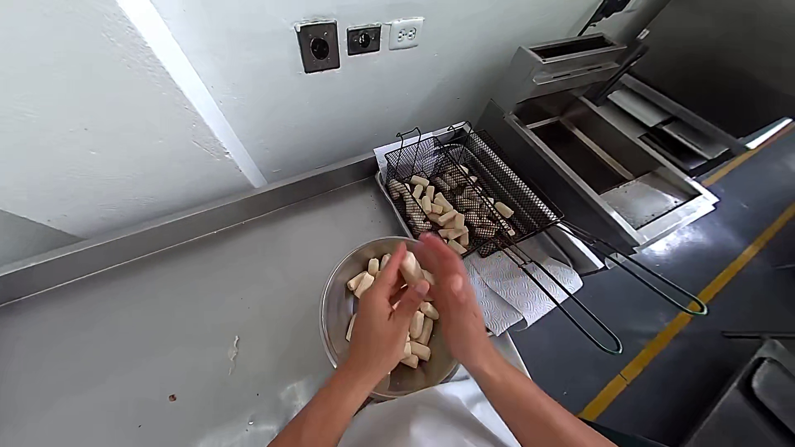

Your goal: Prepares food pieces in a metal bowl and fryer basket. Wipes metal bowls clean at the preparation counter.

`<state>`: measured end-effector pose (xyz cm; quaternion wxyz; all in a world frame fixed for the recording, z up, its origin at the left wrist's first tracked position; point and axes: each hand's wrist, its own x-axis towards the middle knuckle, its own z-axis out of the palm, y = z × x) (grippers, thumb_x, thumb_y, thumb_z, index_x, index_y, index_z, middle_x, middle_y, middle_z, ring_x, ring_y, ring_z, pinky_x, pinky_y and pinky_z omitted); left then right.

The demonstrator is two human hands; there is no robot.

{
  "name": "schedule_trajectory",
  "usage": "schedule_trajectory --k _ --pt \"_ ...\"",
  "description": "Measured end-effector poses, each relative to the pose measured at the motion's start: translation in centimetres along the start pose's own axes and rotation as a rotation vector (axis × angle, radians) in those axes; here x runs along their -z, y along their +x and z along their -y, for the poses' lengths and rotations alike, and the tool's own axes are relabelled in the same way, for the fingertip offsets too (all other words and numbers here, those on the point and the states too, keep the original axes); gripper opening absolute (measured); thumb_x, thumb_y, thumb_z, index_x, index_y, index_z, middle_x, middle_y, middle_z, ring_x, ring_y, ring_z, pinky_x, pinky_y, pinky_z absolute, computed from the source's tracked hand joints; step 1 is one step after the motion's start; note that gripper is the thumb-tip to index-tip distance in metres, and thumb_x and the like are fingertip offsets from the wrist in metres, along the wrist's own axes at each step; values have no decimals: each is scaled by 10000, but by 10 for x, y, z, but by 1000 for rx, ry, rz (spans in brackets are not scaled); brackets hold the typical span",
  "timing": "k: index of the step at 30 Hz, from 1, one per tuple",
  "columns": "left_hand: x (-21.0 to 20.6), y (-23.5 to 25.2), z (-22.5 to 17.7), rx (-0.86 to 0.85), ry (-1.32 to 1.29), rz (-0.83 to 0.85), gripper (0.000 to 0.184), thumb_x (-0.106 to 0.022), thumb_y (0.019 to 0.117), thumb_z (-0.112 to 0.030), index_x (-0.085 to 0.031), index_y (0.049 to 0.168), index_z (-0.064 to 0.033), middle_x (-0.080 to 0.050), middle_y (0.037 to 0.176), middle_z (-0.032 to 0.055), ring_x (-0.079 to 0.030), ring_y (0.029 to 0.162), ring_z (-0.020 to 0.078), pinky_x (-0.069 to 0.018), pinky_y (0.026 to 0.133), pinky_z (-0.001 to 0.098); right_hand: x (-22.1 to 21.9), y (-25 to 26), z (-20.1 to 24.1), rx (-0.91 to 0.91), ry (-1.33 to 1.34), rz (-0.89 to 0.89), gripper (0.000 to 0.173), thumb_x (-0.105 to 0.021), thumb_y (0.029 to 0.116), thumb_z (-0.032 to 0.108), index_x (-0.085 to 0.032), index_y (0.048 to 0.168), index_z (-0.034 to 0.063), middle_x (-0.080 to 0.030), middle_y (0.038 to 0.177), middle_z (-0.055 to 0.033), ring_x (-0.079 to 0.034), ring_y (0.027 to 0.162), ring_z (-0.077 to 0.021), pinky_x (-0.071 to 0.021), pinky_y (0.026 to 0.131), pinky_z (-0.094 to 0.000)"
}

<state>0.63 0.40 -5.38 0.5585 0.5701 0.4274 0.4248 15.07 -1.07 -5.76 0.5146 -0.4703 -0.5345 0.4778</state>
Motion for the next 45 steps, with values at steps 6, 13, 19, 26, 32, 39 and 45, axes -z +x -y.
schedule_trajectory --k 6,13,19,26,32,39,45 --pt "25 -25 14 90 137 80 619 -590 1000 -247 -393 1573 -122 -533 1512 75 -608 1291 180 -557 1041 395 27 -10 -28 -542 478 -147 418 -292 1109 265 -532 1324 -1 -714 1115 -146 -724 959 -231 -606 843 -371" --pt "70 -19 24 117 200 -79 499 -590 976 -219 -518 1456 -104 -643 1368 40 -661 1186 162 -584 961 377 83 59 13 -299 350 -376 617 -350 1092 480 -284 1548 71 -435 1540 -96 -475 1397 -211 -447 1116 -464" --pt "83 -16 53 221 389 -29 471 -629 1016 -165 -514 1465 -81 -656 1330 112 -661 1186 213 -550 1013 441 49 36 -29 -122 -491 61 342 -579 1037 195 -605 1322 8 -714 1158 -110 -711 1034 -203 -601 920 -424" --pt "45 2 105 393 791 360 520 -536 1048 -148 -427 1554 -100 -554 1469 158 -564 1325 320 -447 1109 542 0 38 -111 -373 -1110 354 477 -625 1027 313 -572 1419 46 -623 1306 -207 -609 1215 -401 -525 952 -590" --pt "36 -3 106 245 884 350 454 -669 952 -77 -600 1399 -118 -610 1309 167 -559 1260 348 -458 1067 517 14 -4 -109 -156 -797 97 384 -759 936 205 -650 1266 40 -662 1180 -163 -692 999 -290 -592 874 -485" --pt "44 -6 83 100 460 239 696 -706 958 -387 -455 1536 -92 -483 1544 119 -452 1431 252 -385 1173 491 29 -27 -88 54 -475 -18 381 -785 886 168 -671 1228 46 -660 1154 -87 -677 1034 -147 -604 889 -323" --pt "43 7 92 59 340 290 303 -611 1037 -215 -693 1279 -53 -735 1166 97 -703 1080 192 -551 994 446 28 -10 -77 -99 -394 216 503 -759 901 62 -620 1384 70 -602 1346 -117 -654 1170 -190 -605 938 -353"
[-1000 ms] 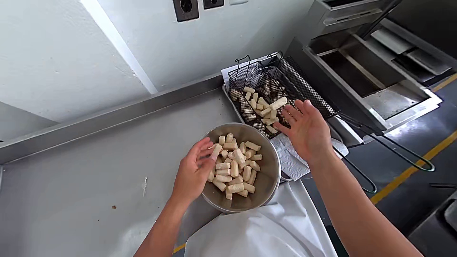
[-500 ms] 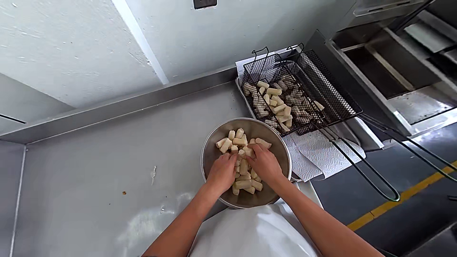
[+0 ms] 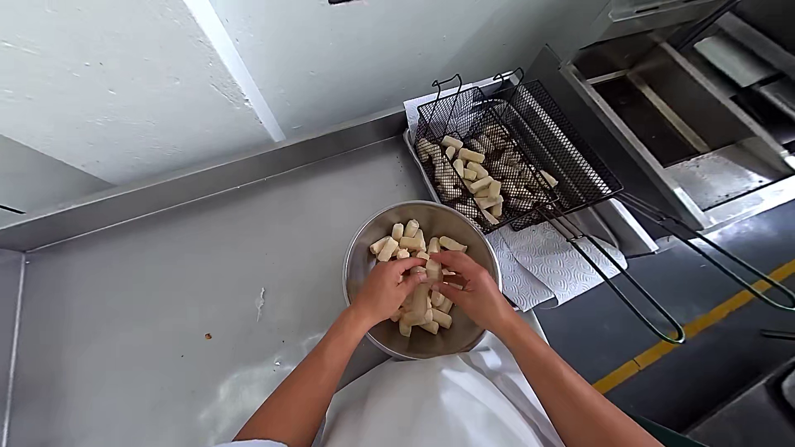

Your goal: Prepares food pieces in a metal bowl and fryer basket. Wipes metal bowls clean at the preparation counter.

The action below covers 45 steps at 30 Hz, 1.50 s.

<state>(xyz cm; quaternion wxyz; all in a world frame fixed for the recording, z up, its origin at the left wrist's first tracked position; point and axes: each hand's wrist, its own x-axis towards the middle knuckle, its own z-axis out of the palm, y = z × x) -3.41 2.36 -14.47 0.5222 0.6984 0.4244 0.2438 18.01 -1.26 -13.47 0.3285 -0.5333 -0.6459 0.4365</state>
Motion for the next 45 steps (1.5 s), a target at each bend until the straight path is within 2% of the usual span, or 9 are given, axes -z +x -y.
schedule_trajectory --k 5,11,13,16,19,22,32,41,45 --pt "-15 -6 -1 28 181 -157 304 -622 1028 -273 -720 1259 -101 -749 1105 71 -721 994 193 -581 925 444 -17 0 2 -137 -74 -107 421 -744 889 45 -655 1298 93 -633 1223 -88 -681 1037 -170 -621 854 -350" --pt "-37 -9 0 -68 273 -385 266 -644 1006 -226 -733 1201 -69 -746 1048 77 -736 942 191 -614 859 389 -26 -3 -2 257 -562 -312 364 -681 873 56 -696 1237 60 -665 1157 -139 -679 1035 -274 -605 807 -412" --pt "-33 -7 2 -32 144 -308 382 -649 1003 -291 -667 1314 -67 -715 1164 90 -703 1058 203 -587 937 419 -19 -5 3 133 -383 -282 409 -703 867 31 -679 1275 52 -658 1184 -131 -663 1070 -248 -594 865 -414" --pt "-16 -5 3 91 -139 -37 696 -678 965 -403 -430 1551 -121 -538 1498 80 -509 1379 202 -431 1145 468 1 -3 10 -150 89 -172 493 -746 861 19 -633 1337 77 -664 1220 -88 -696 1031 -176 -623 869 -359" --pt "-12 -5 -7 112 -280 20 454 -655 1009 -212 -568 1426 -53 -661 1320 101 -656 1180 165 -531 1047 386 9 1 13 -182 190 -63 504 -743 874 -1 -624 1356 79 -678 1242 -73 -708 1034 -167 -627 873 -338" --pt "-16 -2 -12 85 -199 -75 367 -604 1041 -200 -607 1370 -36 -714 1196 102 -707 1044 152 -575 962 366 1 2 19 -136 73 -111 467 -751 896 18 -633 1345 66 -681 1238 -87 -717 1013 -156 -630 863 -331" --pt "-32 -4 -17 1 -83 -336 338 -682 993 -206 -657 1296 -58 -723 1161 68 -713 1040 129 -593 946 348 -17 -3 22 97 -200 -322 428 -717 909 34 -634 1330 31 -632 1267 -145 -677 1098 -192 -609 910 -344" --pt "-39 -6 -15 0 -108 -404 332 -692 986 -208 -648 1278 -57 -701 1167 70 -706 1032 123 -601 915 320 -18 -5 23 62 -165 -337 417 -733 891 35 -646 1299 34 -645 1229 -132 -684 1064 -174 -610 892 -329" --pt "-30 -9 -15 71 -277 -309 310 -620 1031 -205 -647 1292 -39 -735 1098 61 -712 960 109 -592 886 322 -3 0 29 -159 96 -201 422 -785 866 42 -659 1266 83 -700 1152 -63 -717 960 -148 -633 803 -321"
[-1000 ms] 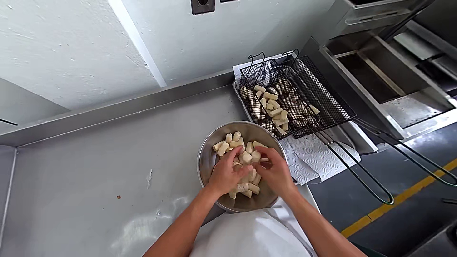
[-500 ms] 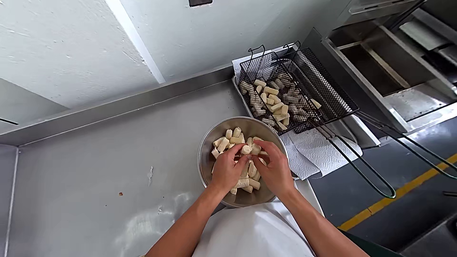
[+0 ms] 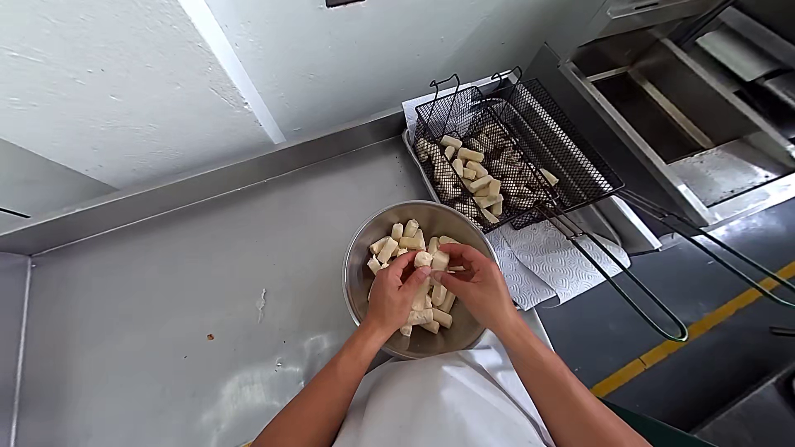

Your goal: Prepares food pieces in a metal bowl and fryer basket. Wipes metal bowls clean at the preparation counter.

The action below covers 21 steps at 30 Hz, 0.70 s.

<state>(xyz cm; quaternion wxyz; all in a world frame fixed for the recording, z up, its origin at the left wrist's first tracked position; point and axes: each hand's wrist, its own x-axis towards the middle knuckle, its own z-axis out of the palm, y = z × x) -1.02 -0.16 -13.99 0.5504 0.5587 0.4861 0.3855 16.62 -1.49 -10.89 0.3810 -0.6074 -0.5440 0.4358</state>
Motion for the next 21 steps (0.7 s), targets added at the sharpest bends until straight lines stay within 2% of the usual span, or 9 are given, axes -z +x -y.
schedule_trajectory --k 3,7,9,10,12,14,18,21 --pt "6 0 -2 35 -77 60 295 -600 1040 -180 -647 1291 -32 -736 1088 55 -710 952 104 -596 875 303 8 4 1 -72 94 77 410 -779 854 35 -670 1245 96 -720 1096 -62 -721 925 -171 -633 765 -326" --pt "7 0 -12 87 -81 51 310 -590 1048 -225 -638 1294 -43 -727 1078 60 -703 932 116 -591 853 309 14 3 1 -71 109 150 560 -793 874 131 -590 1395 96 -690 1205 -60 -701 1022 -175 -624 818 -323" --pt "7 -1 -18 110 -95 64 347 -593 1045 -262 -626 1326 -61 -725 1106 53 -703 963 120 -589 872 322 12 2 3 -39 62 136 498 -814 862 178 -642 1323 98 -719 1132 -37 -712 980 -144 -623 811 -303" --pt "6 -2 -21 115 -102 68 355 -605 1039 -266 -628 1332 -68 -728 1116 48 -710 973 126 -598 880 331 10 1 4 -16 35 112 431 -819 863 174 -670 1260 94 -726 1084 -31 -717 938 -132 -625 792 -294" --pt "3 -2 -22 97 -82 43 326 -620 1032 -251 -648 1301 -68 -724 1118 44 -706 982 126 -593 889 335 7 -1 9 33 -30 80 358 -809 875 140 -685 1206 79 -715 1071 -35 -727 906 -119 -641 779 -282" --pt "2 -2 -19 61 -41 14 292 -611 1038 -250 -664 1255 -64 -726 1066 42 -707 928 113 -602 847 323 4 -2 10 34 -53 65 330 -792 885 146 -690 1192 83 -717 1052 -30 -727 886 -107 -641 763 -279" --pt "4 0 -18 51 -53 34 279 -600 1044 -233 -665 1254 -62 -727 1031 53 -719 824 129 -629 722 309 5 1 6 -48 51 76 310 -790 867 138 -704 1163 100 -738 976 -24 -723 849 -132 -626 718 -290" --pt "7 -1 -17 49 -51 47 281 -605 1042 -237 -671 1260 -73 -731 1053 48 -722 832 127 -631 711 310 4 1 2 -84 124 85 300 -782 855 131 -710 1144 91 -731 939 -39 -703 828 -157 -598 698 -302"
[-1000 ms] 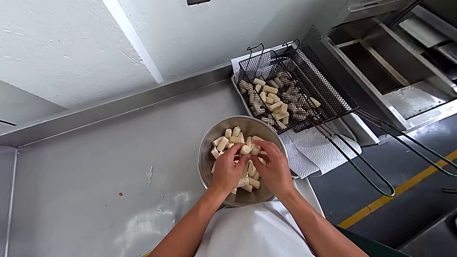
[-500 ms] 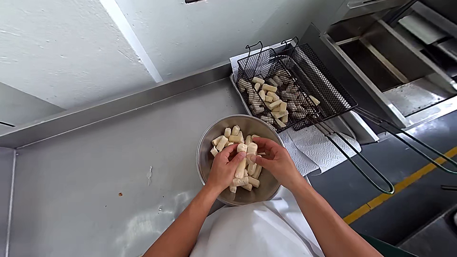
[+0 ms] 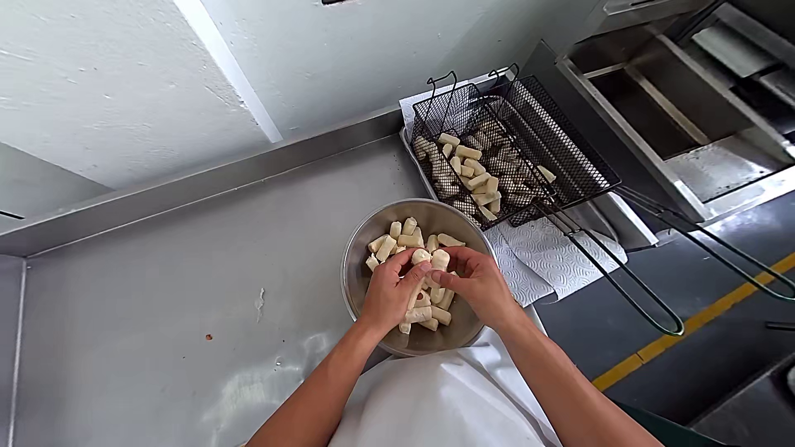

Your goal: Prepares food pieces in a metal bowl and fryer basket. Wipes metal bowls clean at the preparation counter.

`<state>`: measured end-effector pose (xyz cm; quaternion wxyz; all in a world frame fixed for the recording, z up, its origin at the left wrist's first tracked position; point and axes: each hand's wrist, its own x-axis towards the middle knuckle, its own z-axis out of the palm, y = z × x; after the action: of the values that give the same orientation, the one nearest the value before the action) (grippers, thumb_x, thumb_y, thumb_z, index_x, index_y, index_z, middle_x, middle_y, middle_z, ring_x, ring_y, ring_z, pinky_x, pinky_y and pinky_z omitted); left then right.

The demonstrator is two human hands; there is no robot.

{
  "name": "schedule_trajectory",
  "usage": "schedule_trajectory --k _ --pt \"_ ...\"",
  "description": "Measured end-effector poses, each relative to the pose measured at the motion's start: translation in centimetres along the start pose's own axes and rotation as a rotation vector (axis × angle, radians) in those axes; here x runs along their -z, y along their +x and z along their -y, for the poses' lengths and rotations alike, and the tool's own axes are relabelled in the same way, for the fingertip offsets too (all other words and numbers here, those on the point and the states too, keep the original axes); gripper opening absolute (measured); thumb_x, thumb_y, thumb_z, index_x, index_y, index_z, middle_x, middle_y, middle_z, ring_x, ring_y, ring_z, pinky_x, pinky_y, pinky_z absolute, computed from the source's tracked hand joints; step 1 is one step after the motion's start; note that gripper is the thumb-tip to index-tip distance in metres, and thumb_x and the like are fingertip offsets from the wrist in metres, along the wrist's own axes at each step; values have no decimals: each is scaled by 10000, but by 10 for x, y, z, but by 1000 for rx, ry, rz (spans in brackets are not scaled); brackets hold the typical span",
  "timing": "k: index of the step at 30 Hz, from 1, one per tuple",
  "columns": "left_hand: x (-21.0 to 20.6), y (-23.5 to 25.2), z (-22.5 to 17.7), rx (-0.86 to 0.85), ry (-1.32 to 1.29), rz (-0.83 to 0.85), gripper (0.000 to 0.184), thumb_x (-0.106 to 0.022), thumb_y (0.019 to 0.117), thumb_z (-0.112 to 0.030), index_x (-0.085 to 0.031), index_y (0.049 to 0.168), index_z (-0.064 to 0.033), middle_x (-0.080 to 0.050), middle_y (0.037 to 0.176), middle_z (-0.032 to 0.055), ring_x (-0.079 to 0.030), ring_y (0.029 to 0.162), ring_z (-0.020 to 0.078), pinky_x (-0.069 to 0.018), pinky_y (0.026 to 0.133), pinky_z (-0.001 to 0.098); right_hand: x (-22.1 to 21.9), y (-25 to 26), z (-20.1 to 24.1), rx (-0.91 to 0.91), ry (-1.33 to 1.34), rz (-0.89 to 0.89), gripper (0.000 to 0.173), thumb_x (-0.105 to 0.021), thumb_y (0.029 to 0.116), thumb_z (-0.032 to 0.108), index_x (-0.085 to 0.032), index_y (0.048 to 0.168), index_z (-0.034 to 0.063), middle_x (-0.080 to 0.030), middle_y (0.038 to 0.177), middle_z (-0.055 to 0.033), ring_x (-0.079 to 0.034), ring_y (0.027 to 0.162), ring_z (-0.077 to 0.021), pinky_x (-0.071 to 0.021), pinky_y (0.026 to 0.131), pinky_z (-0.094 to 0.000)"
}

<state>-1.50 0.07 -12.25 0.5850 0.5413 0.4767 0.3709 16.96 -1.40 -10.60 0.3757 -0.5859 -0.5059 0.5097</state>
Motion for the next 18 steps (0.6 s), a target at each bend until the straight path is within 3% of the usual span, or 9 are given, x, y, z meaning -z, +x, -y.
schedule_trajectory --k 12,16,18 --pt "0 1 3 -55 -1 -14 268 -618 1034 -216 -674 1250 -68 -727 1071 45 -717 887 114 -622 759 294 -3 1 -3 -56 142 -1 306 -752 842 73 -689 1140 61 -714 947 -81 -694 803 -169 -602 689 -302" --pt "-4 2 7 -139 82 -83 284 -646 1016 -225 -673 1242 -55 -727 1086 40 -705 964 93 -594 876 288 -10 -3 -1 38 -8 -99 308 -765 856 97 -688 1154 88 -728 977 -36 -716 846 -136 -619 708 -286" --pt "-6 3 7 -172 123 -112 293 -655 1010 -231 -676 1248 -60 -729 1094 41 -704 977 93 -592 885 288 -16 -6 0 92 -59 -159 318 -775 856 90 -679 1158 80 -712 1013 -35 -721 867 -123 -637 728 -280"
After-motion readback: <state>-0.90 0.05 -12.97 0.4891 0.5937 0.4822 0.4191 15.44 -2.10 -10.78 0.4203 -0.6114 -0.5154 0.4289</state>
